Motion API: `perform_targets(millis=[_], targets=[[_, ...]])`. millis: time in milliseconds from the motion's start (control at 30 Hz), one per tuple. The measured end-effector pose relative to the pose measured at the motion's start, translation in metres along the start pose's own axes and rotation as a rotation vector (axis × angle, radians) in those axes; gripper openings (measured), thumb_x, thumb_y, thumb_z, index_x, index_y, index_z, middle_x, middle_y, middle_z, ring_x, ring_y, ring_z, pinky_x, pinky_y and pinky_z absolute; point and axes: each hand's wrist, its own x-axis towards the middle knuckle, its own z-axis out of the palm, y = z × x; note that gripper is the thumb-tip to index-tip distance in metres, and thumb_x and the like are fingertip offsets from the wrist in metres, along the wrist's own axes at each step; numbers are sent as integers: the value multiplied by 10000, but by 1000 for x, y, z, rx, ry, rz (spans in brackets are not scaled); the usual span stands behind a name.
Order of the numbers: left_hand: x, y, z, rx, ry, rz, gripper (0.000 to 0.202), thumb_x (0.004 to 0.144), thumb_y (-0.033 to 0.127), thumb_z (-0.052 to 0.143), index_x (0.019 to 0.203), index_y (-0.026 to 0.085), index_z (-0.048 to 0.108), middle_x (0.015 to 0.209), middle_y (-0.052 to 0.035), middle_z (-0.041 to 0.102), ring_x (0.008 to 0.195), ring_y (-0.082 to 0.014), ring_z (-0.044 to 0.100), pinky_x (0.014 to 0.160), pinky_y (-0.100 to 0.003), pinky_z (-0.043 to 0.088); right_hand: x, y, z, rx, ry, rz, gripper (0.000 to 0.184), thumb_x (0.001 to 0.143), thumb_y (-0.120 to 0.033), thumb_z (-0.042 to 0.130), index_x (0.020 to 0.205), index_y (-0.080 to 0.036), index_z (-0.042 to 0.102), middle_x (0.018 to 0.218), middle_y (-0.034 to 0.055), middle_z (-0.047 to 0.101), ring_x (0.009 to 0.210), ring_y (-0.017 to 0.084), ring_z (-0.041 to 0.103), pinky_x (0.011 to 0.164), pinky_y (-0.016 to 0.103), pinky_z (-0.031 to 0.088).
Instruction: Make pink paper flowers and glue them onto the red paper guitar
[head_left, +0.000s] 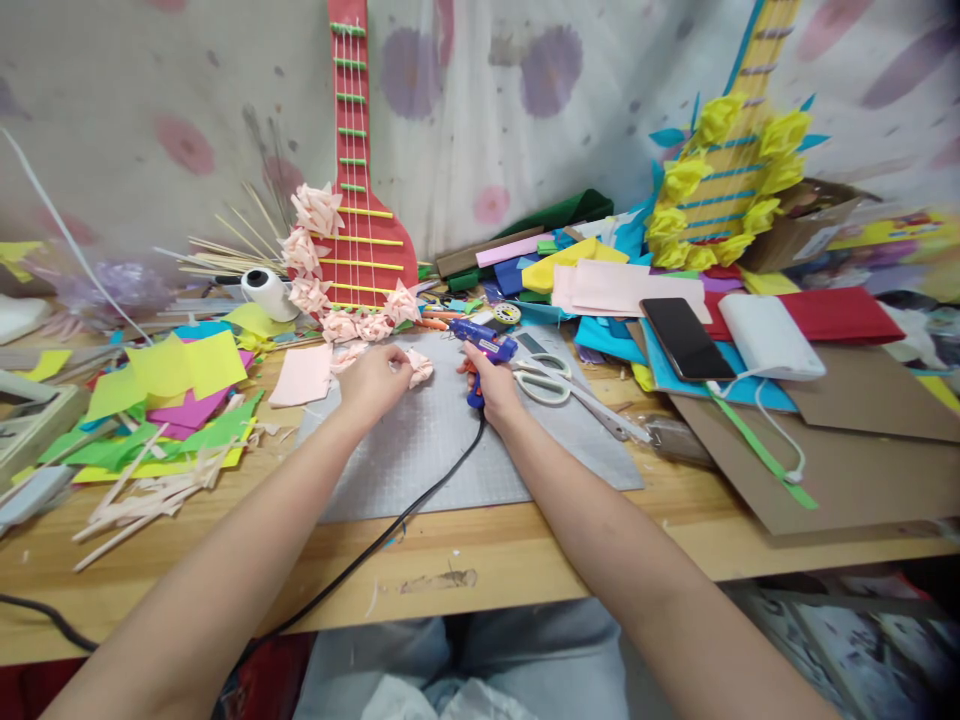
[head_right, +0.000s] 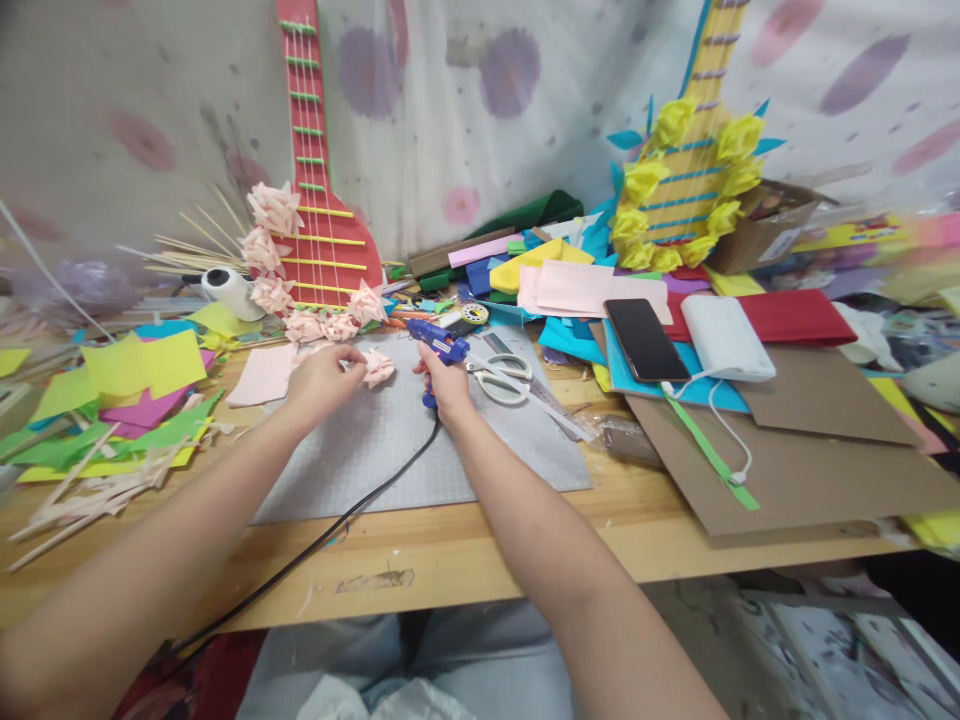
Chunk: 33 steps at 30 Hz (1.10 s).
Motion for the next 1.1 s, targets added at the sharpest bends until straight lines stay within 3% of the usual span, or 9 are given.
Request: perform_targets(millis=[400, 633, 733, 800, 900, 1000, 1100], targets=[[-2, 9, -8, 108, -126, -28, 276, 731, 339, 466, 879, 252, 682, 982, -42, 693, 888, -242, 617, 692, -313, 426, 1, 2, 0, 22, 1, -6, 358, 638, -484, 664, 543, -162, 541, 523, -16, 567, 371, 35, 385, 348, 179, 302], [1, -3, -3, 87, -148, 8, 301, 745, 360, 480, 937, 265, 692, 1071, -40, 638, 926, -230, 602, 789, -339, 444, 2, 4, 0, 39, -6, -20, 354, 635, -486, 668, 549, -164, 547, 515, -20, 566, 366, 36, 383, 351, 180, 312], [3, -12, -5, -1, -87, 32, 353, 726, 338, 509, 1033, 267, 669, 1129, -57, 570, 913, -223, 599, 825, -362, 455, 3, 5, 0, 29, 0, -23, 346, 651, -471, 659, 546, -161, 548, 522, -15, 573, 363, 35, 383, 344, 179, 298], [4, -19, -9, -75, 42, 51, 409, 700, 266, 523, 1095, 250, 631, 1155, -68, 535, 940, -226, 582, 853, -374, 460, 3, 5, 0, 33, 3, -23, 342, 655, -463, 657, 542, -162, 544, 519, -16, 571, 362, 35, 384, 348, 180, 305], [7, -28, -16, -110, 204, 234, 487, 655, 128, 498, 1121, 230, 596, 1161, -62, 549, 1092, -243, 505, 959, -397, 411, 2, 5, 0, 43, 3, -17, 328, 660, -449, 653, 544, -164, 541, 513, -18, 567, 365, 37, 386, 356, 181, 318], [7, -34, -16, -54, 140, 490, 558, 627, 64, 460, 1148, 217, 588, 1119, -50, 600, 1149, -235, 466, 1020, -403, 357, 2, 4, 0, 20, 1, -9, 323, 666, -448, 644, 550, -162, 548, 516, -15, 570, 366, 36, 384, 348, 180, 299], [5, -37, -8, 41, 48, 624, 606, 625, 65, 443, 1202, 197, 573, 1172, -78, 575, 1163, -235, 462, 1020, -404, 349, 2, 4, 0, 20, 3, -12, 329, 660, -458, 647, 552, -164, 547, 527, -14, 577, 371, 35, 386, 354, 179, 306]])
